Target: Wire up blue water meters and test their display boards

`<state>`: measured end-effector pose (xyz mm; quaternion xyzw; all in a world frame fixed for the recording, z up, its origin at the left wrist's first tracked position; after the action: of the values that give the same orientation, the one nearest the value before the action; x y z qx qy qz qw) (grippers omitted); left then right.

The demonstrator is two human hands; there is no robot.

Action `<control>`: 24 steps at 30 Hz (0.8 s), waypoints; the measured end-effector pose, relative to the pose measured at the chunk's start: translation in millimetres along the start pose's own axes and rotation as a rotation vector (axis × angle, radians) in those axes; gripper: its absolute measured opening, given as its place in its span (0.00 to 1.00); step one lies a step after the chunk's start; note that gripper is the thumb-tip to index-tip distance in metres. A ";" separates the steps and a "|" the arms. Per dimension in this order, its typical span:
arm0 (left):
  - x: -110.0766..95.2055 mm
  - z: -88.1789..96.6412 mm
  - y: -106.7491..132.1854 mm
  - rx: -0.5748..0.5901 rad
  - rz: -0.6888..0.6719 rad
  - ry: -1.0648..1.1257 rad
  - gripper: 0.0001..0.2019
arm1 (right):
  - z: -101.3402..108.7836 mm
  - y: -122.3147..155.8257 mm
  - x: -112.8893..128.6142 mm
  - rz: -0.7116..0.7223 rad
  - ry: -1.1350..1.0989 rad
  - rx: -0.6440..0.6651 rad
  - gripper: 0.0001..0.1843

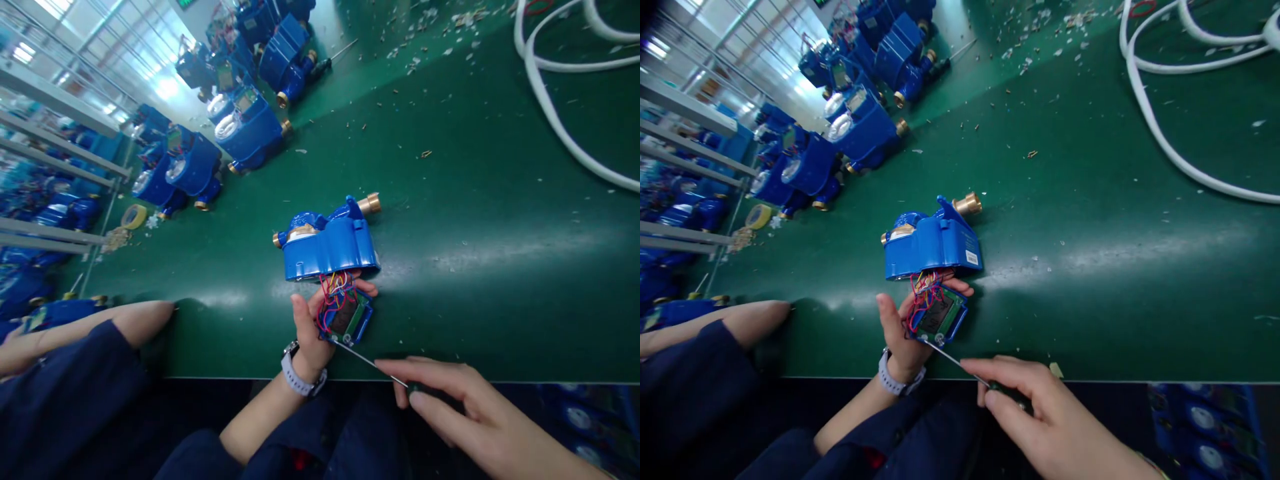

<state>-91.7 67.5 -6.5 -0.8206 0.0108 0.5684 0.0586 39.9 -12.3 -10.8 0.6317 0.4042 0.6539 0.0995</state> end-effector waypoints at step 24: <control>-8.5 -0.3 -3.8 0.052 -0.240 -0.156 0.41 | -28.8 -18.1 -23.2 -0.227 -0.473 0.464 0.23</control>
<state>-94.1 70.9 1.9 -0.7675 -0.0774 0.6189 0.1479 11.1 -26.9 -36.4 0.7226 0.5754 0.3651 0.1162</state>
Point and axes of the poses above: each hand's wrist, its own y-axis away from the middle knuckle, its own z-axis out of the back of the hand, x = y × z, the point moved 10 cm from there along -y, towards the middle knuckle, and after that the axes turned 15 degrees about -z, right-handed, at the moved point
